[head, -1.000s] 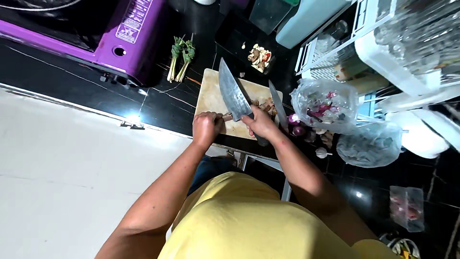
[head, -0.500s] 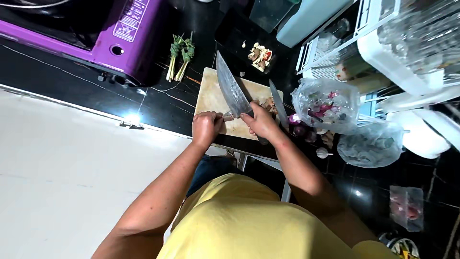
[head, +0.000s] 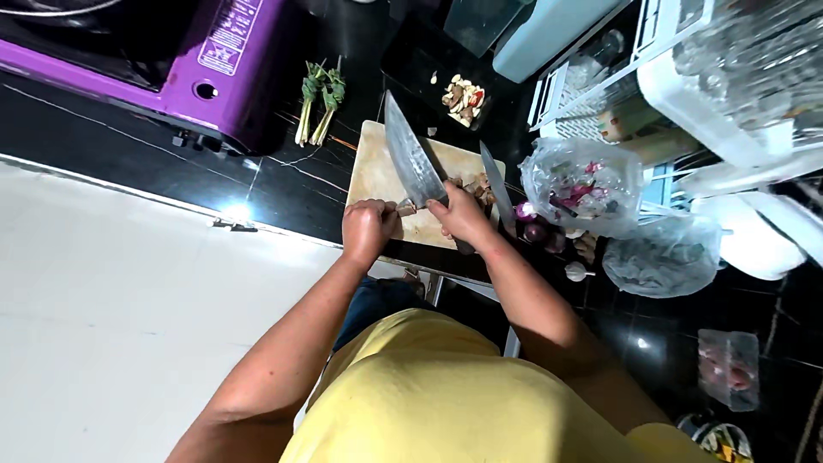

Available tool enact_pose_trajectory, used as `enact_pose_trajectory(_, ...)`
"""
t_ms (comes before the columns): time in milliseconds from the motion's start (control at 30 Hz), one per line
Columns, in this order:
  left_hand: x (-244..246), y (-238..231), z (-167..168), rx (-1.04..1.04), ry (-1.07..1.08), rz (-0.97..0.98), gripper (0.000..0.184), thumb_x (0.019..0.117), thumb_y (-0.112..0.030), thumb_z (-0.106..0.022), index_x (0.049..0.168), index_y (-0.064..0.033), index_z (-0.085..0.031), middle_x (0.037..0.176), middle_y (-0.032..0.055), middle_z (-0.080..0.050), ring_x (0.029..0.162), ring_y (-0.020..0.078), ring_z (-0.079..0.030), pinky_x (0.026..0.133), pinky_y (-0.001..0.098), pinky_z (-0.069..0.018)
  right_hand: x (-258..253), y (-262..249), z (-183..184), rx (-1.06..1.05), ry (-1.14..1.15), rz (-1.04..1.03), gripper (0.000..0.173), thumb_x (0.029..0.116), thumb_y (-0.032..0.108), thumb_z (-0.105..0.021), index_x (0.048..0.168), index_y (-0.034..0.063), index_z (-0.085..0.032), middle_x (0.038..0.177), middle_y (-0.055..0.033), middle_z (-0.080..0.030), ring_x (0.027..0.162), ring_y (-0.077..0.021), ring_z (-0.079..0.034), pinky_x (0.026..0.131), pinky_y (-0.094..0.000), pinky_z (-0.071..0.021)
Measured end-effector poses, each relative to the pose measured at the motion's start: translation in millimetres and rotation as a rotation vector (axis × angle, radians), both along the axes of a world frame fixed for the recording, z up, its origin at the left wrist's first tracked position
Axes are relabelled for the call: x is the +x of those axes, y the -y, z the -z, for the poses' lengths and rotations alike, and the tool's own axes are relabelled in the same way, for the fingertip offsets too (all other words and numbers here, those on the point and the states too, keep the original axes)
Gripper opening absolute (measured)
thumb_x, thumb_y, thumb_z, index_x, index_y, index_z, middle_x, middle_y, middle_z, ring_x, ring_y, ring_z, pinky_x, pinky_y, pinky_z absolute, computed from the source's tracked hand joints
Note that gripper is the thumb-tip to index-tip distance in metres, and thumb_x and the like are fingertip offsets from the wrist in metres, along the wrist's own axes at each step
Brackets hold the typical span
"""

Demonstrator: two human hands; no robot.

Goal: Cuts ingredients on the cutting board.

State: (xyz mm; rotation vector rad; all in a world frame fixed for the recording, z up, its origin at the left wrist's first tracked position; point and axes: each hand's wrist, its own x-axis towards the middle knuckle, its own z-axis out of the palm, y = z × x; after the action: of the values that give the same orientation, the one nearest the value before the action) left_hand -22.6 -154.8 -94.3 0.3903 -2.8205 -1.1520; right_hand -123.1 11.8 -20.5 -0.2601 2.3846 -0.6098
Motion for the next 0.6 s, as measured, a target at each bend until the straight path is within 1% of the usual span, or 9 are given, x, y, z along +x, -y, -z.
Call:
enact_pose_trajectory(100,1,-1,4,-0.001,-0.042,-0.013,0.013,0.0941,-0.016,-0.072,0.094,-0.0032,-0.077,0.092,0.0136,-0.074,0.095,0.0317,-0.071,0.094,0.0541,-0.0522,9,-6,-13,0.013,-0.094,0.063,0.04,0.106,0.037,-0.056,0.135,0.0093,-0.052,0.077,-0.0177,-0.063,0.05,-0.0291,-0.06,0.049,-0.0474,-0.0533)
enact_pose_trajectory(200,3,-1,4,0.008,-0.06,-0.004,0.017,0.0934,-0.018,-0.074,0.098,-0.0023,-0.075,0.093,0.0153,-0.073,0.096,0.0337,-0.071,0.094,0.0561,-0.052,26,-4,-40,-0.029,-0.259,-0.001,0.035,0.1055,0.035,-0.058,0.128,0.008,-0.055,0.073,-0.0142,-0.063,0.056,-0.0281,-0.062,0.052,-0.0473,-0.0534)
enact_pose_trajectory(300,8,6,2,0.086,-0.069,-0.015,0.025,0.0925,-0.019,-0.076,0.11,-0.0008,-0.073,0.103,0.0189,-0.072,0.101,0.0361,-0.07,0.095,0.0564,-0.054,44,3,-67,-0.164,-0.506,-0.069,0.027,0.1036,0.032,-0.061,0.115,0.0073,-0.057,0.066,-0.0062,-0.059,0.056,-0.0204,-0.061,0.05,-0.04,-0.0511)
enact_pose_trajectory(367,13,12,-2,0.139,-0.055,-0.037,0.027,0.0934,-0.016,-0.074,0.113,0.0025,-0.071,0.108,0.0226,-0.07,0.102,0.0387,-0.07,0.092,0.0572,-0.0555,56,10,-66,-0.238,-0.663,-0.088,0.025,0.1013,0.027,-0.062,0.109,0.0043,-0.058,0.062,-0.0041,-0.056,0.052,-0.0176,-0.059,0.047,-0.0359,-0.0499)
enact_pose_trajectory(400,15,13,-4,0.147,-0.051,-0.04,0.026,0.0938,-0.014,-0.074,0.113,0.003,-0.071,0.108,0.023,-0.069,0.102,0.0387,-0.069,0.092,0.057,-0.0555,60,14,-56,-0.222,-0.671,-0.096,0.024,0.1004,0.025,-0.063,0.108,0.0024,-0.058,0.063,-0.0061,-0.057,0.053,-0.02,-0.06,0.047,-0.0376,-0.051)
enact_pose_trajectory(433,17,13,-4,0.14,-0.061,-0.033,0.025,0.0936,-0.013,-0.073,0.112,0.0031,-0.071,0.107,0.0229,-0.07,0.101,0.0386,-0.07,0.091,0.057,-0.0555,62,17,-42,-0.148,-0.595,-0.11,0.026,0.1012,0.024,-0.063,0.111,0.0007,-0.058,0.066,-0.0099,-0.061,0.056,-0.025,-0.064,0.051,-0.0423,-0.0543)
enact_pose_trajectory(500,20,8,-2,0.104,-0.078,0.005,0.024,0.0934,-0.015,-0.074,0.111,0.0014,-0.072,0.106,0.0216,-0.07,0.102,0.0388,-0.069,0.093,0.0598,-0.0529,59,20,-11,0.076,-0.314,-0.146,0.033,0.1052,0.028,-0.057,0.125,0.0022,-0.055,0.078,-0.0166,-0.068,0.073,-0.0353,-0.071,0.066,-0.0527,-0.0579)
enact_pose_trajectory(567,15,2,2,0.044,-0.1,0.019,0.024,0.0927,-0.019,-0.076,0.111,-0.0023,-0.074,0.108,0.0194,-0.072,0.106,0.0385,-0.068,0.096,0.0618,-0.0503,48,23,-3,0.152,-0.21,-0.167,0.036,0.1057,0.03,-0.056,0.131,0.0043,-0.053,0.086,-0.0182,-0.069,0.083,-0.0373,-0.072,0.071,-0.055,-0.0576)
enact_pose_trajectory(600,15,-2,4,0.024,-0.099,0.019,0.024,0.0929,-0.02,-0.076,0.11,-0.0036,-0.075,0.108,0.0187,-0.072,0.107,0.0383,-0.068,0.097,0.0614,-0.0496,47,22,-5,0.147,-0.196,-0.173,0.037,0.1055,0.03,-0.057,0.132,0.0041,-0.053,0.088,-0.019,-0.069,0.083,-0.0375,-0.072,0.071,-0.0553,-0.0576)
